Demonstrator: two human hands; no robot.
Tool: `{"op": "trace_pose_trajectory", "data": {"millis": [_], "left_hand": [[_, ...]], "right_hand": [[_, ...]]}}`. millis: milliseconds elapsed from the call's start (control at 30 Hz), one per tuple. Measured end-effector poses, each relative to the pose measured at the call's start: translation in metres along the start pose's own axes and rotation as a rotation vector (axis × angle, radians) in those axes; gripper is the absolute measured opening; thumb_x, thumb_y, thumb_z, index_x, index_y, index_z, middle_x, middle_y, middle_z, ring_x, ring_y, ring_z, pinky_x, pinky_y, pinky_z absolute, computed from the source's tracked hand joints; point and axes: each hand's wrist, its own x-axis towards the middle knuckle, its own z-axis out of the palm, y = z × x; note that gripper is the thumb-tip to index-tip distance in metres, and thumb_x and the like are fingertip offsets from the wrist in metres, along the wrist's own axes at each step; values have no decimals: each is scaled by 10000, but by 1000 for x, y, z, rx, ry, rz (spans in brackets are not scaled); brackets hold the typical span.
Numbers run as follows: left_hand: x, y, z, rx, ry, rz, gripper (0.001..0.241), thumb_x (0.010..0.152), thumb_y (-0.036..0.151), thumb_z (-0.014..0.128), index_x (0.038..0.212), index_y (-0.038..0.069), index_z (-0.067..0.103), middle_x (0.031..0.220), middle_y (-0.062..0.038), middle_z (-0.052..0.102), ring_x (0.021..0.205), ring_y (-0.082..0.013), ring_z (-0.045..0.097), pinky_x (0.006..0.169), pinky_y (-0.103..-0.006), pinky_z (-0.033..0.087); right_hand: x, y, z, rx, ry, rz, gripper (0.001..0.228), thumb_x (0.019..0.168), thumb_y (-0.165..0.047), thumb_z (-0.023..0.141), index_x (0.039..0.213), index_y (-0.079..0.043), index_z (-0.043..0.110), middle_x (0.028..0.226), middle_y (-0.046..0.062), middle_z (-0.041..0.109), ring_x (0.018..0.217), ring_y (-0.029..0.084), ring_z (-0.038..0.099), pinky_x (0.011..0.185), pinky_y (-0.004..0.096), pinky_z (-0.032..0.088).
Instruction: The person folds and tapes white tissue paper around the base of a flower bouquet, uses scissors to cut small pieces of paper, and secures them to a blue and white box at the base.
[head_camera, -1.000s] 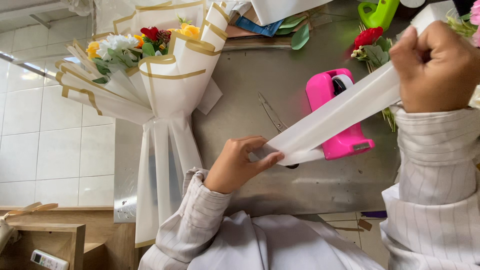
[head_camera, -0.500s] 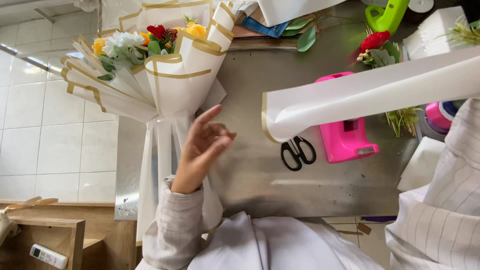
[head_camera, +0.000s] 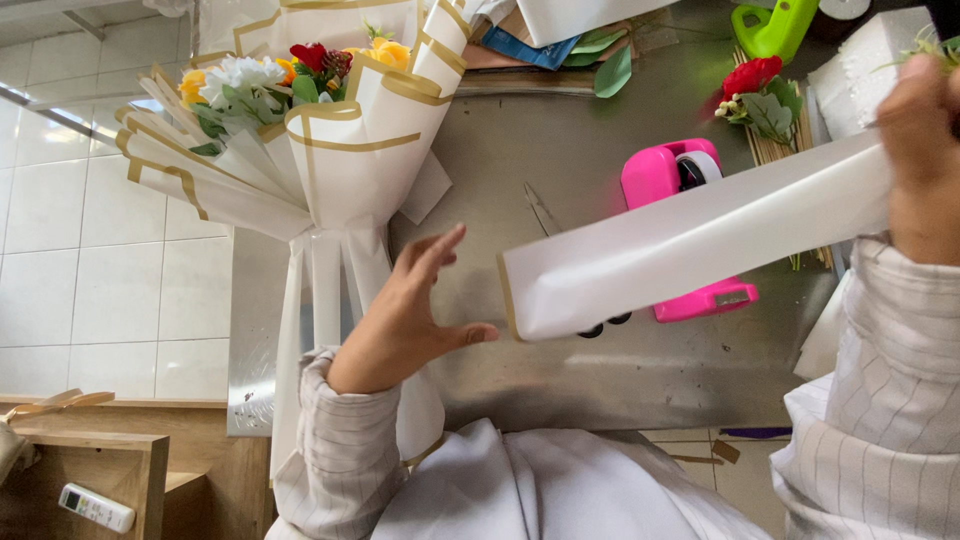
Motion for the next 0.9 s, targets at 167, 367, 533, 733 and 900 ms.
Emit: {"op": "trace_pose_trajectory", "data": {"millis": [167,367,533,733,900], "left_hand": [[29,65,7,-280,6,348,1114,771,418,846,1620,143,179,1666,-163,392,1489,-303,537,1208,-414,490],[55,57,63,-869,-579,236,304,987,234,711,1206,50,607,1059,-48,753,991,-165,738,916,-303,625],[28,38,46,-506,-683,128,394,1058,364,520,1312,89,641,903,37,711,785,-57,643,776,-224,544],[3,24,32,-284,-687,-100,403,1047,403,483,1186,140,754,720,61,669,665,-64,506,688,-212,428],[-6,6,29,-496,-661,-80,445,1057,404,453,1219,58,682,879,-50,751,796,-95,724,814,-236,545]], "right_hand": [[19,-156,22,-18,-104,-43,615,1213,52,829,726,2,457,623,84,327,607,216,265,606,423,244],[22,-147,60,-179,-64,-341,526,1137,-40,851,756,-87,492,592,29,404,523,216,371,534,390,346],[30,-110,36,15,-23,-136,613,1260,170,805,762,29,476,667,101,373,629,206,305,642,400,284],[25,-12,40,144,92,55,603,1426,99,656,922,1,341,834,111,246,802,235,268,825,447,275],[22,8,30,-94,137,133,759,1494,77,752,887,-9,305,827,98,258,781,228,296,808,441,305]]}}
